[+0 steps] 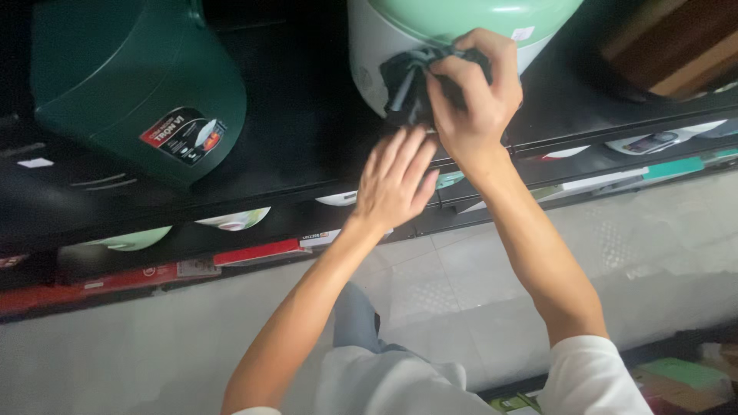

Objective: The person wipes the exterior of a rice cooker with a cloth.

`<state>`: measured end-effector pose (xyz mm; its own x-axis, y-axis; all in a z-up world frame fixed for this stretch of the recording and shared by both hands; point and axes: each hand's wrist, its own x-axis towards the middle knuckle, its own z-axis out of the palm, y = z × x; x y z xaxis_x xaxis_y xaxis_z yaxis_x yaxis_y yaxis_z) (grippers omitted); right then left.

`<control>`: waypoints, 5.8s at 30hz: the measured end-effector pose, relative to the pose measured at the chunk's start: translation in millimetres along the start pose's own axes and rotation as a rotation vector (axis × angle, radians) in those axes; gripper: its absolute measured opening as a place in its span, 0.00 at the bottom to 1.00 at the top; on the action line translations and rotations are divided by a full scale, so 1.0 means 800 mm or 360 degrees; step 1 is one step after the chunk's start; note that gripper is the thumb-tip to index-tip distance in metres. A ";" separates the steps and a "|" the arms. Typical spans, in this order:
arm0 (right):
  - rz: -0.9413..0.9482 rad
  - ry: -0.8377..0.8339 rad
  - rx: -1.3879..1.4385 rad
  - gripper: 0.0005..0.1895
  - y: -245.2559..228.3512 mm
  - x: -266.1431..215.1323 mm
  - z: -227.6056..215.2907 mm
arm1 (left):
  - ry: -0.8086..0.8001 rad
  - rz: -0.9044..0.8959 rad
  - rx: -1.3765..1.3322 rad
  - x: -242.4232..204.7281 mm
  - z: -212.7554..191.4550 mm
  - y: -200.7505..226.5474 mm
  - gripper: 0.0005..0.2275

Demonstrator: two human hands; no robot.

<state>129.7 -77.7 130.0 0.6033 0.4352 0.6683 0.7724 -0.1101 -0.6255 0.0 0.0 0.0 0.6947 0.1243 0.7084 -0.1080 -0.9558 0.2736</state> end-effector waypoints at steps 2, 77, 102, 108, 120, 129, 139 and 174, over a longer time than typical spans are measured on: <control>-0.0271 0.0073 -0.0080 0.10 0.002 -0.003 -0.002 | 0.0006 -0.0028 -0.0022 0.026 -0.007 -0.002 0.25; 0.0664 0.0105 0.0791 0.22 0.093 -0.175 0.011 | 0.0353 -0.0548 -0.0208 0.108 0.006 0.048 0.13; -0.0316 0.0355 0.0210 0.35 0.167 -0.098 0.043 | 0.0836 -0.0920 -0.0532 0.099 0.004 0.013 0.07; -0.0220 0.0374 -0.0269 0.33 0.225 -0.081 0.017 | 0.0931 -0.0944 -0.0432 0.104 0.020 -0.001 0.12; -0.0338 0.0230 -0.0295 0.49 0.266 -0.164 0.091 | 0.0934 -0.1012 -0.0473 0.111 0.080 -0.029 0.27; -0.0206 0.0271 0.0046 0.49 0.241 -0.084 0.037 | 0.1089 -0.1001 -0.0375 0.114 0.098 -0.033 0.29; 0.0112 -0.0888 -0.0569 0.13 0.221 -0.134 0.038 | 0.1167 -0.1020 -0.0414 0.123 0.092 -0.024 0.29; -0.1249 -0.0264 -0.0461 0.07 0.301 -0.124 0.038 | 0.1162 -0.1122 -0.0514 0.119 0.097 -0.035 0.28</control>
<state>249.5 -120.5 -99.2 -0.1472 0.6037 0.7835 0.9886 0.0635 0.1367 124.3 18.0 9.2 0.0906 0.8544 0.5117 -0.1056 -0.5027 0.8580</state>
